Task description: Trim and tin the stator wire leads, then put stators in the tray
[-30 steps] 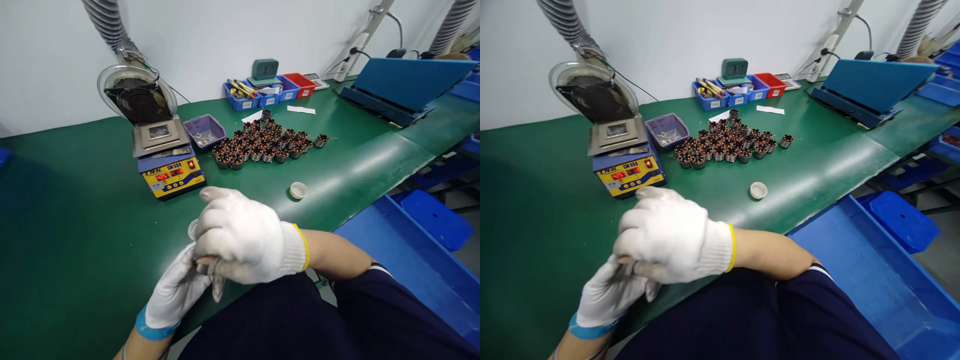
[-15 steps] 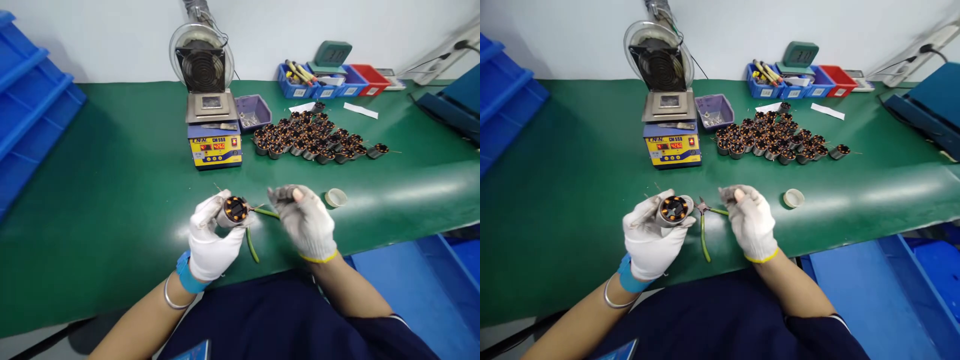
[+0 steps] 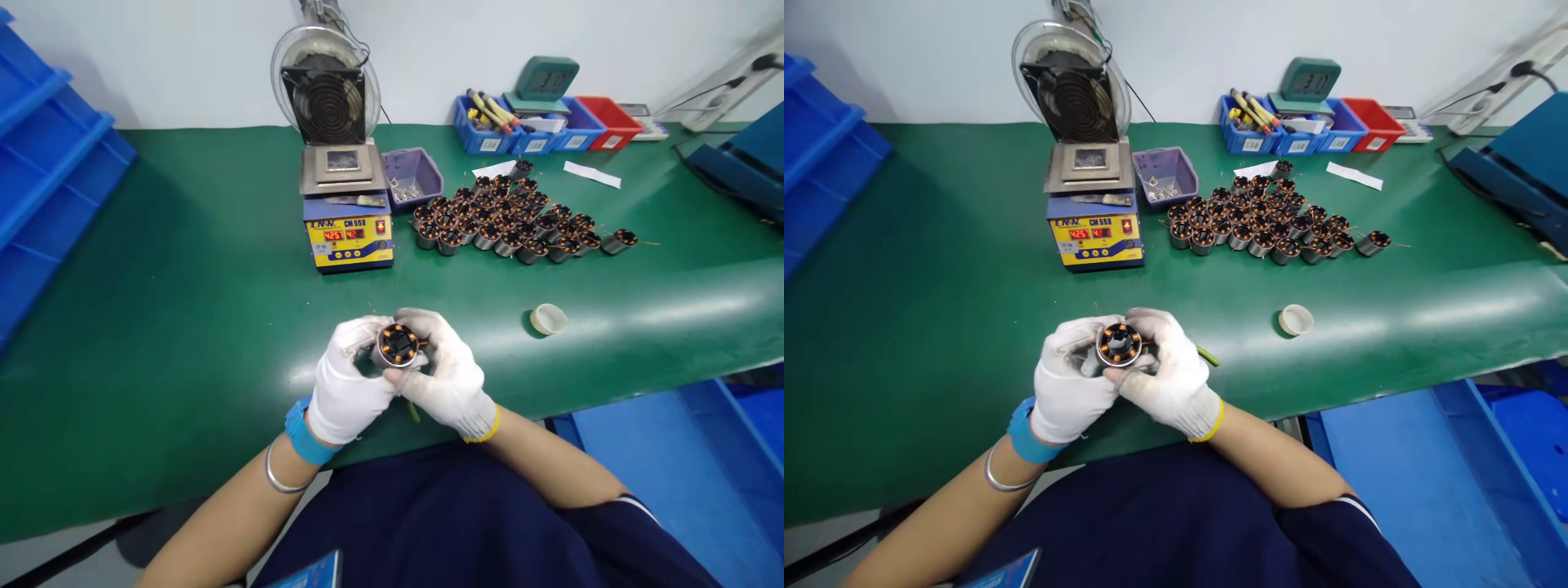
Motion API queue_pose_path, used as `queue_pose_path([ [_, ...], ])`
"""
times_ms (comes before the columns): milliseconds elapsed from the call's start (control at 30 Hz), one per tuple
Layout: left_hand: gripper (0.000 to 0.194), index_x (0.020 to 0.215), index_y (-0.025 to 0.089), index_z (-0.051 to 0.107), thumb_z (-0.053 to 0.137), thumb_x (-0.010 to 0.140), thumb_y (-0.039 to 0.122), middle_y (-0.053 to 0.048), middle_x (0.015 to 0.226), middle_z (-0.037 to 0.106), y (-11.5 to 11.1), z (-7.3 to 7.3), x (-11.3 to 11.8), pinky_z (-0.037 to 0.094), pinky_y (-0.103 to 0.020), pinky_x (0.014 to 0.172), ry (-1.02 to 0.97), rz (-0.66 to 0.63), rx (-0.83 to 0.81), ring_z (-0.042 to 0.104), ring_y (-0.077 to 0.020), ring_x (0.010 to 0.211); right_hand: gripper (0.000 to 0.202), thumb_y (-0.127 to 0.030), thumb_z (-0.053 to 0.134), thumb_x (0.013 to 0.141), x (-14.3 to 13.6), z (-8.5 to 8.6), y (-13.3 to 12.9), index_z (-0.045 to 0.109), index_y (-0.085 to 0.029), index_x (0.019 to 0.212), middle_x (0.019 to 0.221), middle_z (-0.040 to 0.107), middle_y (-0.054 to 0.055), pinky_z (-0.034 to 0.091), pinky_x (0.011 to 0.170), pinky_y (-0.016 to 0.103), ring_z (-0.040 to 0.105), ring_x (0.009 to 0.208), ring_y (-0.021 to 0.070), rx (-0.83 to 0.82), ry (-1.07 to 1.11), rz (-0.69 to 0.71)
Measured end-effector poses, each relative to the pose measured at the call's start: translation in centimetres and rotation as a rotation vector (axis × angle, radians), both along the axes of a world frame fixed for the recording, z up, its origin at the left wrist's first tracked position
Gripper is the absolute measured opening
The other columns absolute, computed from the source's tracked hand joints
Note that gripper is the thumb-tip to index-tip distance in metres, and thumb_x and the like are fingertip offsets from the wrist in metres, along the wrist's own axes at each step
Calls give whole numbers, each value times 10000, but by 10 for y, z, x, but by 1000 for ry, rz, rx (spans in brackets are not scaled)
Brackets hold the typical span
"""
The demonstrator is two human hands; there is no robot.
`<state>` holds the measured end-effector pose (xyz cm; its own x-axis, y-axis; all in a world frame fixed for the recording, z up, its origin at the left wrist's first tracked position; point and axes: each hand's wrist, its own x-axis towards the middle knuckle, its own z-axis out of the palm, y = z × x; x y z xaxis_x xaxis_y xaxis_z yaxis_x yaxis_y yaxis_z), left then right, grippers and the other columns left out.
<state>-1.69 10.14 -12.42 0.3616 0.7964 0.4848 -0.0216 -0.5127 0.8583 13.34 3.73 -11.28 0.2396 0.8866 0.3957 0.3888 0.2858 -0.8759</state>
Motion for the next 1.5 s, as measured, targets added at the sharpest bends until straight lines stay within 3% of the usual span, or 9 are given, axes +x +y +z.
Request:
queue_pose_path([
  [200,985,1654,254,199,744,839,349,-190,1704,258,8,18,-8,388,-607,1204,38,-306,338,380,-399,1517,519,-430,850,782,37,12,-13,616,-204,1186,1236,680,133,611,974,421,682,1172,274,202,-369,98],
  [267,718,1565,207,387,665,919,351,-203,1596,450,12,23,-7,423,-579,1174,122,-266,476,454,-370,1471,527,-469,835,806,47,19,-15,633,-200,1211,1253,683,135,603,1012,416,668,1204,276,176,-529,201],
  [367,39,953,187,653,628,942,215,-79,899,729,16,30,-8,570,-379,838,278,-162,493,713,-230,906,497,-451,803,848,55,21,-15,635,-205,1246,1255,686,133,611,1011,418,675,1191,274,152,-652,219],
  [533,395,547,210,431,602,903,195,28,501,471,25,47,-23,375,-264,470,221,-389,-99,438,-106,467,522,-383,805,832,58,20,-10,576,-221,1273,1207,676,131,631,944,463,682,1152,292,227,-681,89],
  [667,429,654,200,574,569,958,503,-3,565,565,33,49,-27,361,-243,432,107,-165,-474,494,-114,478,578,-364,752,862,57,23,-2,510,-214,1366,1285,638,156,607,983,506,646,1228,319,217,-752,64],
  [833,471,726,177,653,662,871,625,-22,573,605,39,44,-16,291,-224,372,270,-418,-700,500,-111,446,534,-391,757,824,54,19,12,567,-213,1290,1304,628,152,589,989,513,633,1231,329,172,-810,38],
  [1100,315,665,209,534,638,936,332,29,631,548,83,38,-23,317,-212,389,-651,265,-940,508,-81,491,533,-363,750,687,36,32,37,629,-224,1187,1383,617,105,579,879,480,680,1115,326,-479,-842,-2],
  [1267,373,689,207,546,736,848,485,17,633,558,94,18,-19,335,-199,407,-592,325,-926,572,-105,538,516,-357,715,727,17,46,52,642,-276,1232,1330,648,49,552,731,411,690,1064,335,-663,-1015,55],
  [1500,430,756,202,581,756,770,594,-6,684,632,94,-2,-11,432,-207,462,-418,281,-818,652,-138,599,529,-373,732,733,21,42,51,661,-259,1245,1309,665,57,565,766,420,690,1047,319,-566,-985,44],
])
